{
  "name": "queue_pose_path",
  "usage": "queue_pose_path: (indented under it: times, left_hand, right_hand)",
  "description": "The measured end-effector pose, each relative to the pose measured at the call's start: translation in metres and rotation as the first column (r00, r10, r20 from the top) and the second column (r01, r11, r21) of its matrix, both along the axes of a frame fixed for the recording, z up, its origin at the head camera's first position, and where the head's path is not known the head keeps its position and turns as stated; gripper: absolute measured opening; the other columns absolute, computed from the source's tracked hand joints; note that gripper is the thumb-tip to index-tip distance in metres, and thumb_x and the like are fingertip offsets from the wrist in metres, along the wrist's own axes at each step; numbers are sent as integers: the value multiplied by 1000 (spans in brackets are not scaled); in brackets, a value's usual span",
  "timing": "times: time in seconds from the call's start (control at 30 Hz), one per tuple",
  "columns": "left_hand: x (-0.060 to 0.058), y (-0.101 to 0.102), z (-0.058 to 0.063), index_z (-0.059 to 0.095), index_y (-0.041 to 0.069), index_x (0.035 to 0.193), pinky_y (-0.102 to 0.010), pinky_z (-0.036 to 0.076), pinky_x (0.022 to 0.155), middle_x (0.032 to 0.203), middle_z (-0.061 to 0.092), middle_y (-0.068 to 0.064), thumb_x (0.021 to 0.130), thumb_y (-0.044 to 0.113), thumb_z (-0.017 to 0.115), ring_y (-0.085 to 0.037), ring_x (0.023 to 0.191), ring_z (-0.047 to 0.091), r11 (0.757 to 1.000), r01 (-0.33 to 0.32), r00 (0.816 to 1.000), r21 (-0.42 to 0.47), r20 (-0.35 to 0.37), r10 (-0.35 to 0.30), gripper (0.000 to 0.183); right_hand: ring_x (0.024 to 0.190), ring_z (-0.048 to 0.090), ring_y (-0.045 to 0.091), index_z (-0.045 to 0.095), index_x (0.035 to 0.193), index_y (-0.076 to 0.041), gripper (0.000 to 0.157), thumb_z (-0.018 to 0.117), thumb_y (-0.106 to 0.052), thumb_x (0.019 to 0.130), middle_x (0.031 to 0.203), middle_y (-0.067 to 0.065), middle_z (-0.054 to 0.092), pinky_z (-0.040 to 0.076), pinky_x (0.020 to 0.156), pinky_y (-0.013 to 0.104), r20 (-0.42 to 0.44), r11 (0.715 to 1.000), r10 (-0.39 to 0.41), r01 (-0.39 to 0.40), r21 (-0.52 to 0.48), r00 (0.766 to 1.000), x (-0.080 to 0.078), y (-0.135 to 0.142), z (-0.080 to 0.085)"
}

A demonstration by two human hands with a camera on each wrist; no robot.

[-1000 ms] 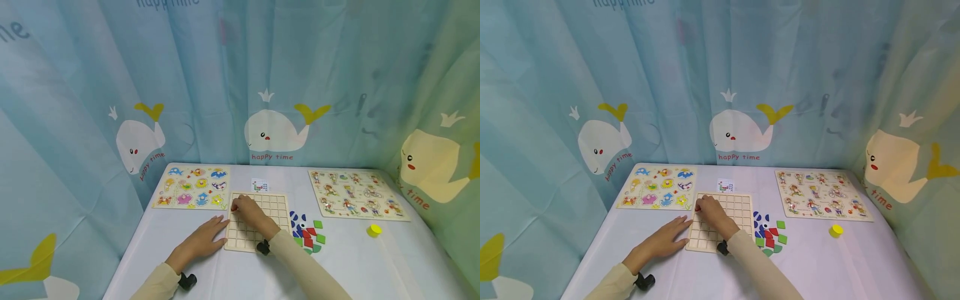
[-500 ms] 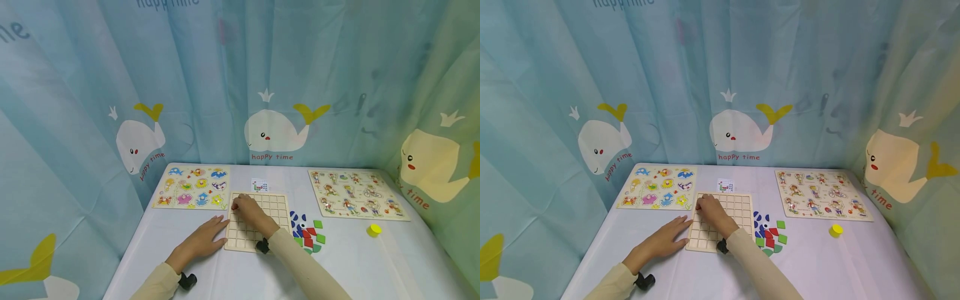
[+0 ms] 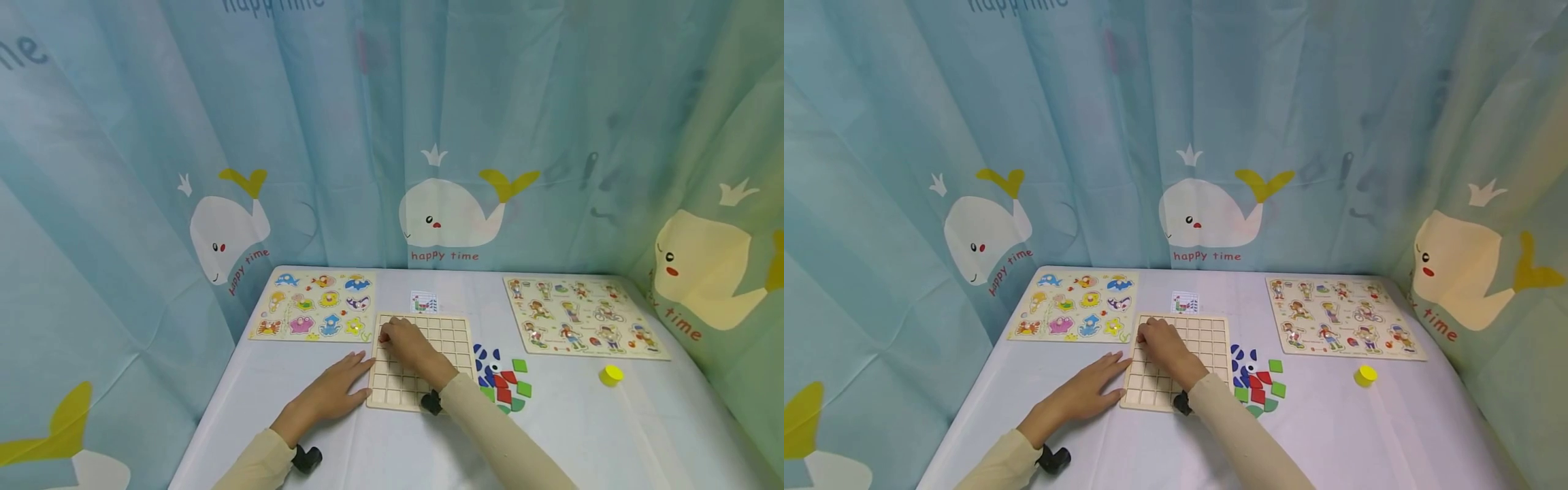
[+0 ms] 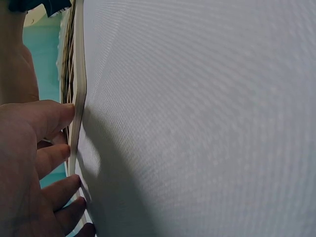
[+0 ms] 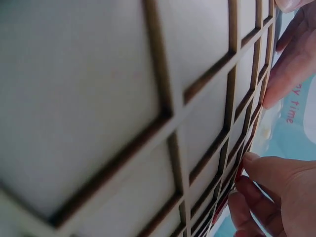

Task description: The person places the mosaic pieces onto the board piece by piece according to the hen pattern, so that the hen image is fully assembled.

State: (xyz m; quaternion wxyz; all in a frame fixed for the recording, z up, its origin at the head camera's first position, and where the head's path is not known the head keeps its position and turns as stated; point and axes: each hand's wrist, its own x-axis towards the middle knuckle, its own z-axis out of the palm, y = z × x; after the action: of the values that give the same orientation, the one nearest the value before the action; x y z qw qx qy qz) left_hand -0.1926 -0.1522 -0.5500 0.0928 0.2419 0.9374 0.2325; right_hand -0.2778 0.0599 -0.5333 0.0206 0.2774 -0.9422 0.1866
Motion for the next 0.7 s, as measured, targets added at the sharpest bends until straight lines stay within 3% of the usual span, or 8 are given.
queue_pose_path:
  times: [0.7]
  left_hand:
    - [-4,0,-8,44,20,162,-56,33,127,171,36,-10,106,40,61,-34,159,32,999,-16,1000,-32,-1,16,62]
  right_hand:
    - [89,64,20,75,93,-8,5,76,-4,95,95,1,68,59,80,36,-86,995,94,-92,25,992,0,9,4]
